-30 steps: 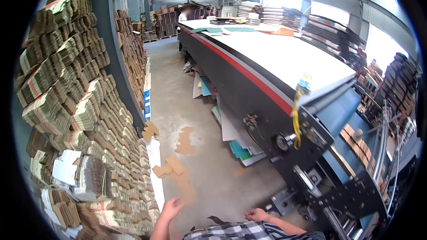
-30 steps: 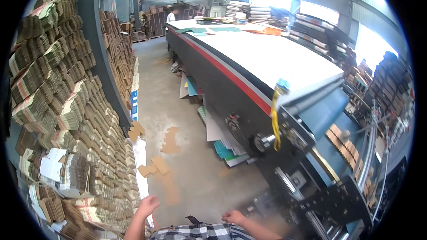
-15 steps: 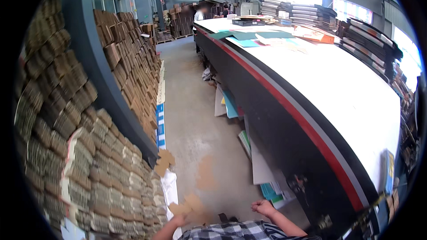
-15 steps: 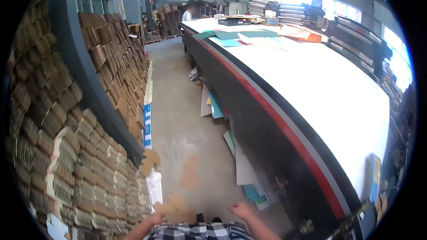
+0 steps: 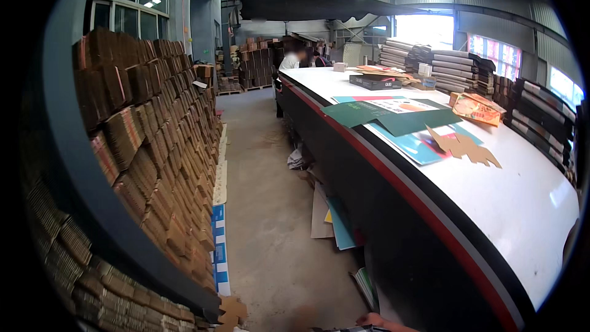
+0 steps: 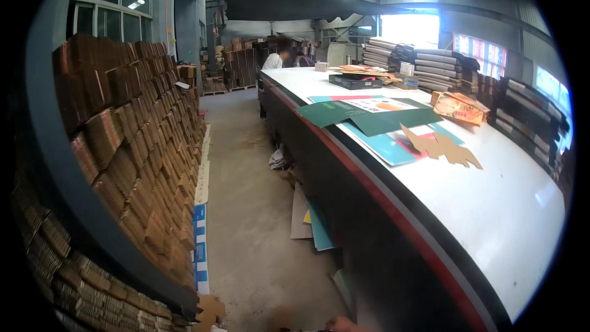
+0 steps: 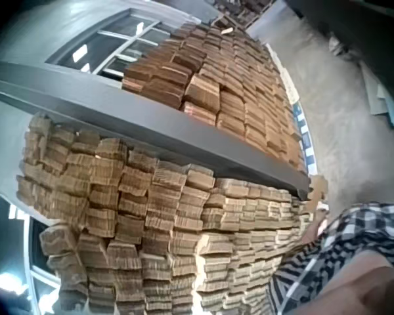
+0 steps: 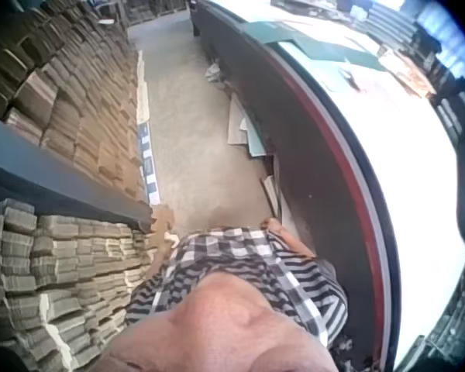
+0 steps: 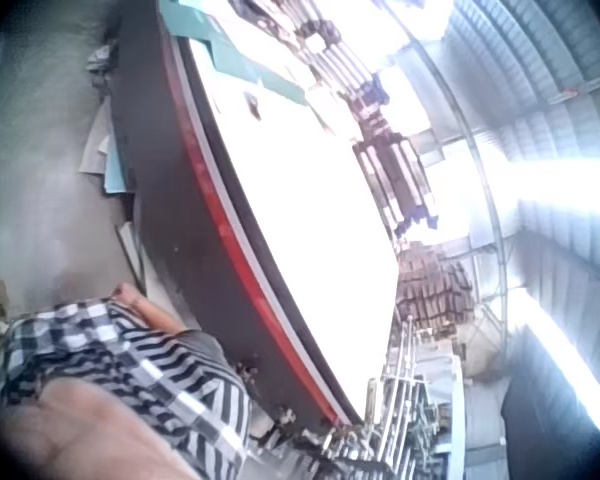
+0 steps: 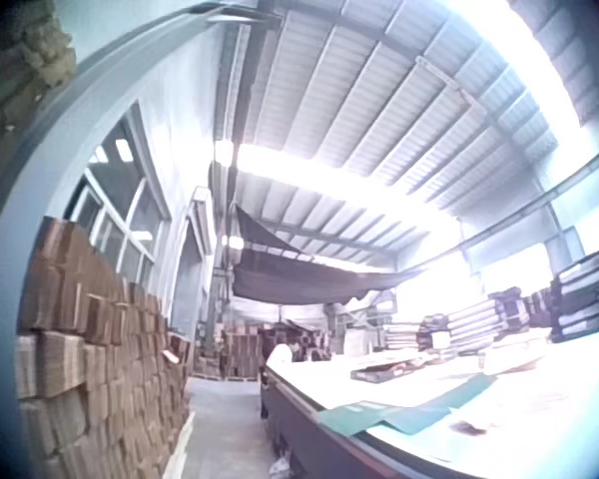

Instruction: The person operates a cardboard box forming machine, feeding flat cardboard blanks into the mechanism and collecting the formed boxes. They also use a handheld remote to control the machine and walk between stations to retrieve materials.

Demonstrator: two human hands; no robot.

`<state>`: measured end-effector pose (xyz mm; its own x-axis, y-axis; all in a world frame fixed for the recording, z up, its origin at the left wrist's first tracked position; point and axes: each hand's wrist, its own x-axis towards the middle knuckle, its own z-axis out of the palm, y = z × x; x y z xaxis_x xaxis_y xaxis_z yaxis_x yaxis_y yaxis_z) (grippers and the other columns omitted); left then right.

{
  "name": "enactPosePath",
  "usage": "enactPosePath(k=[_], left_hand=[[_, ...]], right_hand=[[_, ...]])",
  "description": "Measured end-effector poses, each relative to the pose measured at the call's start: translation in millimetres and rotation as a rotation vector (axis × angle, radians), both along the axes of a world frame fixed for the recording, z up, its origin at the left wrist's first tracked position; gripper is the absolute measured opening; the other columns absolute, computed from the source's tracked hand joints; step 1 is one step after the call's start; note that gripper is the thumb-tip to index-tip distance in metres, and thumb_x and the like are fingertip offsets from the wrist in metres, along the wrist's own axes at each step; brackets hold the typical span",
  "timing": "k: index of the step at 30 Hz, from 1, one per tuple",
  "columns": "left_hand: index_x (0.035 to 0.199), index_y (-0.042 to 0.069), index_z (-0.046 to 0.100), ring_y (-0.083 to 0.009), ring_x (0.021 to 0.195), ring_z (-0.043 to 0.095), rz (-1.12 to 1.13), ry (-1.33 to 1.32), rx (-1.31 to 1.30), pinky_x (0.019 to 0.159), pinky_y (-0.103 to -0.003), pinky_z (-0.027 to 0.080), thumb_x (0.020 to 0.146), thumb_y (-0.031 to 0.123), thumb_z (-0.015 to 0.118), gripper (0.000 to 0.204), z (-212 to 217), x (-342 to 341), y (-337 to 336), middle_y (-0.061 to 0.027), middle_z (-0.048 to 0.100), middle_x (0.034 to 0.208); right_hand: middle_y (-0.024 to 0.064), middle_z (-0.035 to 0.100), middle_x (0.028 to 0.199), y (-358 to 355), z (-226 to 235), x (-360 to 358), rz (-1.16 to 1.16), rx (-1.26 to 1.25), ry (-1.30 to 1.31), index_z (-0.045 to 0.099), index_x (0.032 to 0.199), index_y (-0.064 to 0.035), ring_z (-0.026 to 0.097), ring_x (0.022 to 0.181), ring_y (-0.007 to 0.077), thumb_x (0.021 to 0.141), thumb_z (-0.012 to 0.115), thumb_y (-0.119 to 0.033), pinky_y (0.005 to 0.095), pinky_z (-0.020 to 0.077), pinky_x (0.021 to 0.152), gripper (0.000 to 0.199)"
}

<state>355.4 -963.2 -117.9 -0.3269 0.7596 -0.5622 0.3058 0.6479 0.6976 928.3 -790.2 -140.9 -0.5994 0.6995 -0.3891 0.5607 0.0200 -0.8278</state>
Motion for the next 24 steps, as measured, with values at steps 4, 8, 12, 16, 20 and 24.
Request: enactPosePath(k=[4,8,12,16,20,24], left_hand=[[0.096,0.002,0.068,-0.0176,0.083,0.065,-0.003,-0.001,0.448,0.075,-0.031,0.051,0.077,0.021,0.069,0.027,74,-19,282,-0.0118,0.069,0.088],[0.123,-0.001,0.053,-0.0159,0.102,0.061,-0.243,-0.403,0.676,0.087,-0.031,0.049,0.083,0.012,0.068,0.045,201,-1,504,-0.013,0.063,0.114],[0.123,-0.002,0.053,-0.0157,0.101,0.06,-0.515,-0.232,0.635,0.087,-0.031,0.048,0.084,0.014,0.067,0.045,206,-32,638,-0.0151,0.062,0.113],[0.119,-0.002,0.056,-0.0287,0.099,0.061,-0.554,-0.046,0.159,0.088,-0.038,0.049,0.087,0.018,0.061,0.038,80,-135,690,-0.0169,0.063,0.11],[0.119,-0.003,0.056,-0.026,0.096,0.061,-0.288,0.009,-0.199,0.086,-0.036,0.049,0.086,0.016,0.062,0.038,56,-254,717,-0.0161,0.063,0.109],[0.119,-0.003,0.056,-0.0233,0.094,0.062,-0.025,-0.031,-0.251,0.083,-0.034,0.049,0.086,0.014,0.062,0.038,52,-363,823,-0.0153,0.063,0.107]], right_hand=[[0.0102,0.067,0.1,59,35,0,-0.234,-0.228,-0.529,0.063,0.112,-0.0004,0.061,0.098,0.016,0.09,0.061,-0.024,0.0295,0.0484,0.081,0.032],[0.0105,0.067,0.097,149,43,-37,-0.387,-0.318,-0.576,0.064,0.111,-0.0006,0.062,0.094,0.0155,0.088,0.062,-0.025,0.0293,0.049,0.081,0.034],[0.0107,0.068,0.094,291,38,-99,-0.434,-0.35,-0.562,0.065,0.11,-0.0009,0.063,0.091,0.015,0.086,0.064,-0.027,0.0292,0.0496,0.08,0.035],[0.0109,0.069,0.091,502,26,-187,-0.396,-0.242,-0.504,0.066,0.109,-0.0011,0.064,0.087,0.0145,0.085,0.065,-0.028,0.0291,0.0502,0.08,0.036],[0.0112,0.069,0.088,749,25,-335,-0.283,-0.042,-0.281,0.067,0.107,-0.0013,0.065,0.084,0.0139,0.083,0.067,-0.03,0.0289,0.0509,0.079,0.037],[0.0108,0.07,0.093,983,77,-466,-0.247,0.119,-0.146,0.067,0.108,-0.0048,0.066,0.087,0.0174,0.079,0.067,-0.035,0.0304,0.0504,0.08,0.042]])
